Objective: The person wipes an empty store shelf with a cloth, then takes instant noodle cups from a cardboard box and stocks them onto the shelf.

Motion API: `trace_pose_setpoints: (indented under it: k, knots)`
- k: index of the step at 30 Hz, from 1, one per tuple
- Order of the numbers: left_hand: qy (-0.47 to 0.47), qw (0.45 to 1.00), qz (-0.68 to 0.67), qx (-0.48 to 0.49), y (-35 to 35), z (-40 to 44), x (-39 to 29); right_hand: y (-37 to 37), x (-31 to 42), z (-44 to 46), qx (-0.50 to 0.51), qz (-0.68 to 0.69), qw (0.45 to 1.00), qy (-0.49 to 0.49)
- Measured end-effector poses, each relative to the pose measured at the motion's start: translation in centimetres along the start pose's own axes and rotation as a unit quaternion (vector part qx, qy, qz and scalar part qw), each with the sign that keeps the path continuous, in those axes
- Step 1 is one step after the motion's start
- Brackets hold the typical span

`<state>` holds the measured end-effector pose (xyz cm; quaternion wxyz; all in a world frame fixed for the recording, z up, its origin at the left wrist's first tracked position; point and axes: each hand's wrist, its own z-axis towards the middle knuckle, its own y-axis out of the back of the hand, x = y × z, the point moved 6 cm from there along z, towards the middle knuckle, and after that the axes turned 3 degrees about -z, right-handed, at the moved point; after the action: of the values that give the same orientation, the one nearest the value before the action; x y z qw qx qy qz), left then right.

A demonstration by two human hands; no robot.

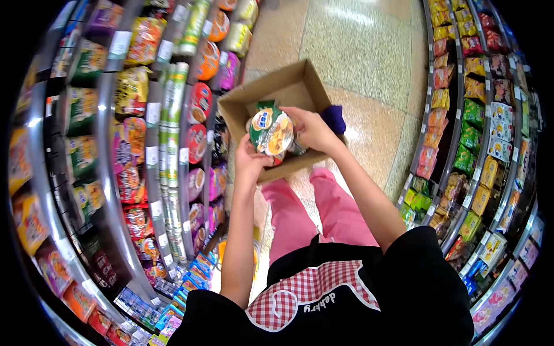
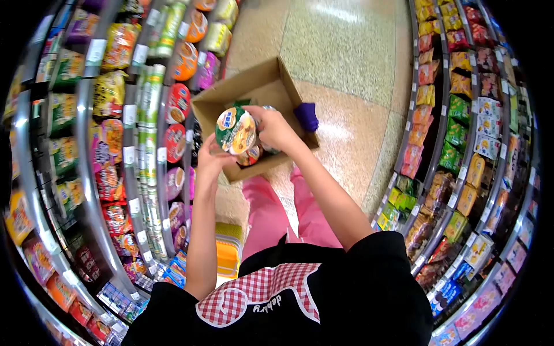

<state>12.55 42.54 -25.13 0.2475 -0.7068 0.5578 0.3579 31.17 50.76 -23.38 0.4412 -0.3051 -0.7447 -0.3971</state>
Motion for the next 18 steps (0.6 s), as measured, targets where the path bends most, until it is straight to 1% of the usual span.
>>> trace_pose_setpoints:
  k: [1, 2, 3, 4, 5, 6, 8, 9, 10, 12, 13, 16, 18]
  knots:
    - [-0.062, 0.995, 0.074, -0.013, 0.4, -1.7, -3.3, 0.6, 2.4, -0.6, -0.014, 0.02, 0.999, 0.042]
    - [-0.068, 0.995, 0.07, -0.021, 0.9, -3.7, -5.8, 1.2, 4.9, -1.4, -0.027, 0.04, 0.995, 0.084]
    - [-0.093, 0.994, 0.052, -0.026, 1.4, -5.4, -7.9, 2.0, 7.8, -2.2, -0.018, 0.032, 0.995, 0.088]
    - [-0.116, 0.992, 0.034, -0.031, 2.0, -6.9, -9.7, 2.5, 10.3, -2.9, -0.023, 0.052, 0.99, 0.125]
    - [-0.162, 0.986, 0.034, -0.026, 2.9, -8.1, -11.3, 3.2, 12.7, -3.6, -0.022, 0.045, 0.989, 0.141]
    - [-0.181, 0.982, 0.021, -0.037, 3.0, -10.6, -13.9, 3.8, 14.9, -4.3, -0.019, 0.038, 0.987, 0.155]
    - [-0.26, 0.965, 0.008, -0.031, 4.7, -13.5, -17.0, 4.7, 19.2, -5.9, -0.024, 0.051, 0.98, 0.191]
    - [-0.267, 0.963, 0.002, -0.038, 5.2, -15.6, -19.1, 4.9, 21.0, -6.5, -0.025, 0.057, 0.976, 0.208]
    - [-0.297, 0.955, -0.018, -0.016, 5.6, -17.1, -20.7, 5.2, 22.8, -7.1, -0.013, 0.085, 0.969, 0.232]
    - [-0.305, 0.951, -0.043, -0.037, 7.5, -19.7, -22.8, 5.0, 26.0, -7.8, 0.017, 0.139, 0.951, 0.275]
    - [-0.328, 0.942, -0.052, -0.039, 8.0, -20.8, -23.9, 4.6, 27.1, -7.8, 0.028, 0.145, 0.947, 0.284]
    - [-0.408, 0.906, -0.093, -0.057, 9.5, -23.7, -26.0, 2.1, 29.4, -7.7, 0.114, 0.335, 0.905, 0.236]
    - [-0.42, 0.902, -0.057, -0.083, 10.9, -25.1, -26.7, 1.0, 31.1, -8.0, 0.11, 0.357, 0.895, 0.244]
